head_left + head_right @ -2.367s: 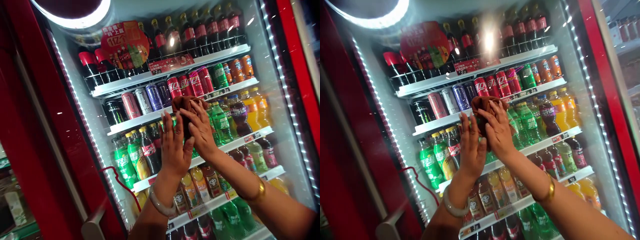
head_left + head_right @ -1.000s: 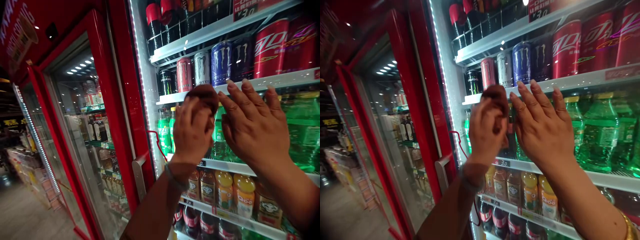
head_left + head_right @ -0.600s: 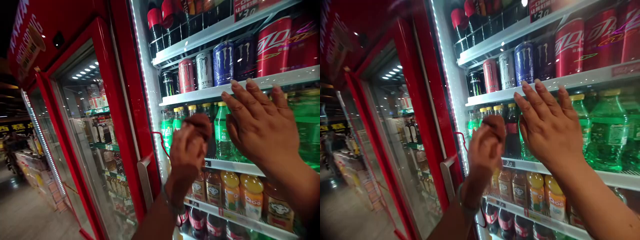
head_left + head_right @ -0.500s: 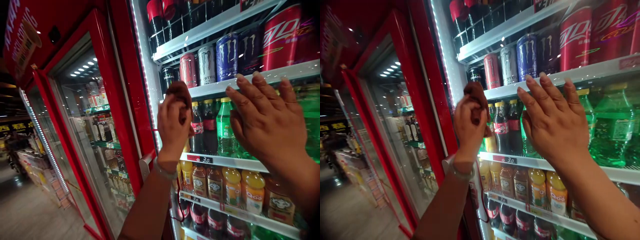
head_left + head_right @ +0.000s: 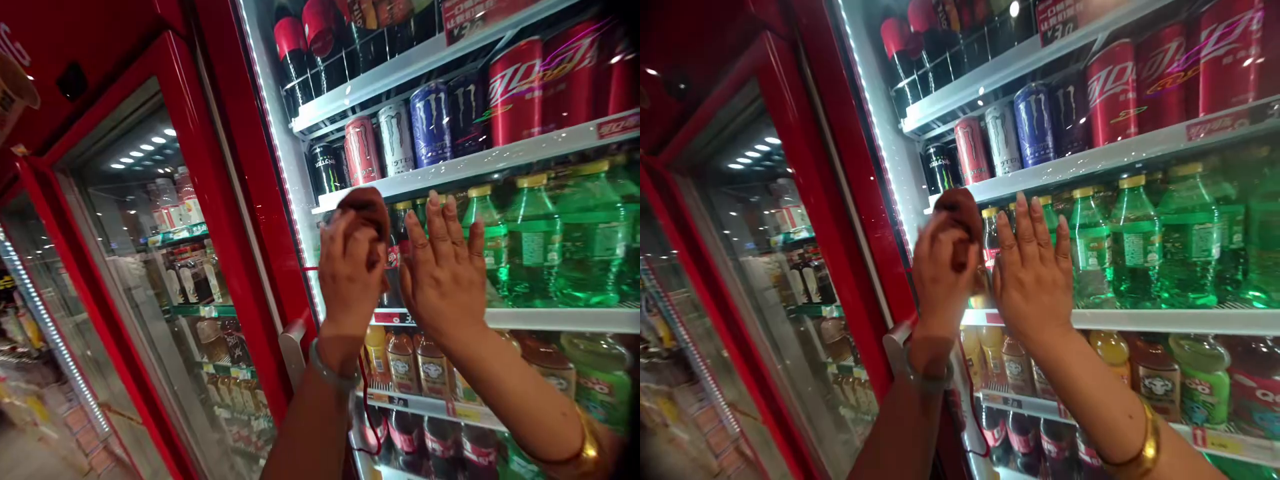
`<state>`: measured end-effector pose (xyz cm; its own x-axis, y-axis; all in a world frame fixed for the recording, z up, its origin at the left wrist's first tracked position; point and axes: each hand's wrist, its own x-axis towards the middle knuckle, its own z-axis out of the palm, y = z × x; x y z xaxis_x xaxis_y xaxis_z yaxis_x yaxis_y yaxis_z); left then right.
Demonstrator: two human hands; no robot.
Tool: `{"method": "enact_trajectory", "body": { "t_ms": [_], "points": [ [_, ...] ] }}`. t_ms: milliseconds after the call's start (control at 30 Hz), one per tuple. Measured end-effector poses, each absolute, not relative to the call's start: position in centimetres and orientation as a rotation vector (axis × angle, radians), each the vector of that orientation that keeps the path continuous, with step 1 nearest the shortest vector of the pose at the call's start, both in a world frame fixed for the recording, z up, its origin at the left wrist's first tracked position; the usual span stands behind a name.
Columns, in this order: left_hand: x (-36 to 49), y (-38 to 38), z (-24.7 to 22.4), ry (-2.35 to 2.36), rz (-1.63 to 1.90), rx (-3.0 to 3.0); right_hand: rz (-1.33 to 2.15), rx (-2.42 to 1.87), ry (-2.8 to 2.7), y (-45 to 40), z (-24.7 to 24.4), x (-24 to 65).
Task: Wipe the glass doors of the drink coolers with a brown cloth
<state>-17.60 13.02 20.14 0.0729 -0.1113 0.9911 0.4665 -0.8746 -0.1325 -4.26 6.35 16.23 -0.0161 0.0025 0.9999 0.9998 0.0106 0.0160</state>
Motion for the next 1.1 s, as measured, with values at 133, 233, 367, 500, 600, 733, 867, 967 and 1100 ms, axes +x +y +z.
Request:
{"method": "enact_trajectory", "body": {
  "t_ms": [133, 233, 367, 500, 600, 733, 867, 967, 1100],
  "points": [
    [-19.5, 14.6, 20.9, -0.55, -1.969, -1.797, -1.207, -1.206, -1.276, 6.4, 15.4, -4.6],
    [-19.8, 14.3, 13.6, -0.657, -2.044, -1.749, -1.178, -1.217, -1.347, 6.0, 14.3, -4.3],
    [-20.0, 13.2, 6.4, -0.656, -2.013, -1.871, -1.153, -1.267, -1.379, 5.8, 12.6, -5.0],
    [-20.7, 13.9, 10.6, -0.705, -2.1, -1.884, -1.182, -1.304, -1.333, 5.9, 11.7, -5.8],
    [-20.9, 14.6, 12.6, -0.649, -2.162, -1.855, -1.214, -1.322, -1.331, 6.0, 11.2, -6.0],
    [-20.1, 13.2, 6.1, -0.584, -2.03, -1.918, -1.305, -1.356, -1.352, 5.8, 9.9, -5.9],
    [-19.7, 12.5, 1.6, -0.488, -2.03, -1.879, -1.339, -1.338, -1.373, 5.7, 8.0, -6.2],
    [-19.7, 12.9, 4.9, -0.432, -1.946, -2.011, -1.305, -1.361, -1.368, 5.6, 7.0, -6.6],
    [-19.0, 12.4, 7.4, -0.415, -2.021, -1.972, -1.273, -1.378, -1.381, 5.5, 5.5, -6.9]
  ]
}}
